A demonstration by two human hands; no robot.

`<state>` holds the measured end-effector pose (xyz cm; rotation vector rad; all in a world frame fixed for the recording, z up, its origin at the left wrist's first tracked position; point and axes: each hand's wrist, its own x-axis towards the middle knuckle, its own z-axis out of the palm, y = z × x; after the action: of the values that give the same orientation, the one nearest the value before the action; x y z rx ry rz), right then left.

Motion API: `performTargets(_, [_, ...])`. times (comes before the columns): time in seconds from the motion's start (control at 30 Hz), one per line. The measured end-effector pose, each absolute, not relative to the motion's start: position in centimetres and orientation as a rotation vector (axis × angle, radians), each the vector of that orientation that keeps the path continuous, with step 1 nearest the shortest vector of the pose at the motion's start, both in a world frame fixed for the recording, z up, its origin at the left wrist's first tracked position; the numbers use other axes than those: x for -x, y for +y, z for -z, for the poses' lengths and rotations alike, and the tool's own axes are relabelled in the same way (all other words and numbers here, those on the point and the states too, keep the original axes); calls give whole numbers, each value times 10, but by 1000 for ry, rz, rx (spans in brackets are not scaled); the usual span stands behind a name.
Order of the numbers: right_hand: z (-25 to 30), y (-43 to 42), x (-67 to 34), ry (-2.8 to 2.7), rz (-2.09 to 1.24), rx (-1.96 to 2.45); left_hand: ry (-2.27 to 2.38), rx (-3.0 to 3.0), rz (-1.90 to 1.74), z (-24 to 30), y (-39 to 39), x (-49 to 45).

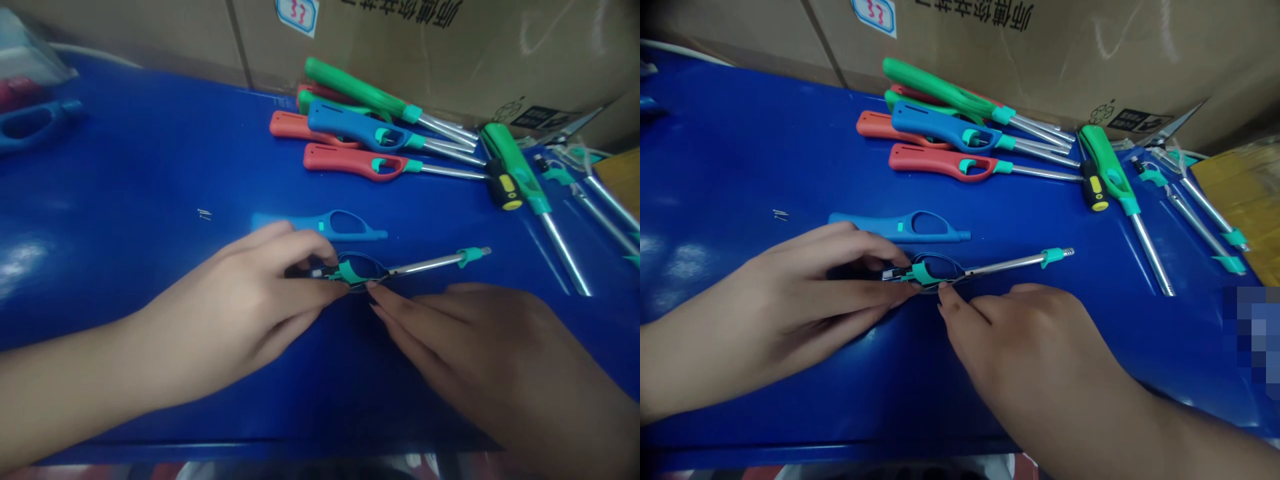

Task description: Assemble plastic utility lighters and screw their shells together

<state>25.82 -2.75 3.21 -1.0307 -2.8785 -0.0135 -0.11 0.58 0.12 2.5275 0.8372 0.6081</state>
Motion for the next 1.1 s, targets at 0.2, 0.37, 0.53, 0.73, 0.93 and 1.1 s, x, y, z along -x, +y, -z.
performTargets(0.2, [-30,-25,-255,-2848,-17,1081,874,-2531,-593,-1,5,1])
performTargets(0.37, [-30,-25,-255,-2786,-46,1142,882,-2540,-599,-2,4,0])
performTargets(0.53, [-30,-24,-254,-2818,-3,1118,875,-2525,-605,-2,5,-1])
performTargets(0.73, [-26,-27,-254,-2735,-58,1198,894,-2563,-585,0,3,1])
performTargets(0.93, [-29,-25,-254,-2578,-307,1407,896,-2572,-575,0,2,4])
performTargets(1.1, [-28,-24,-254,-2566,-271,1413,890,-2576,-583,1,3,4])
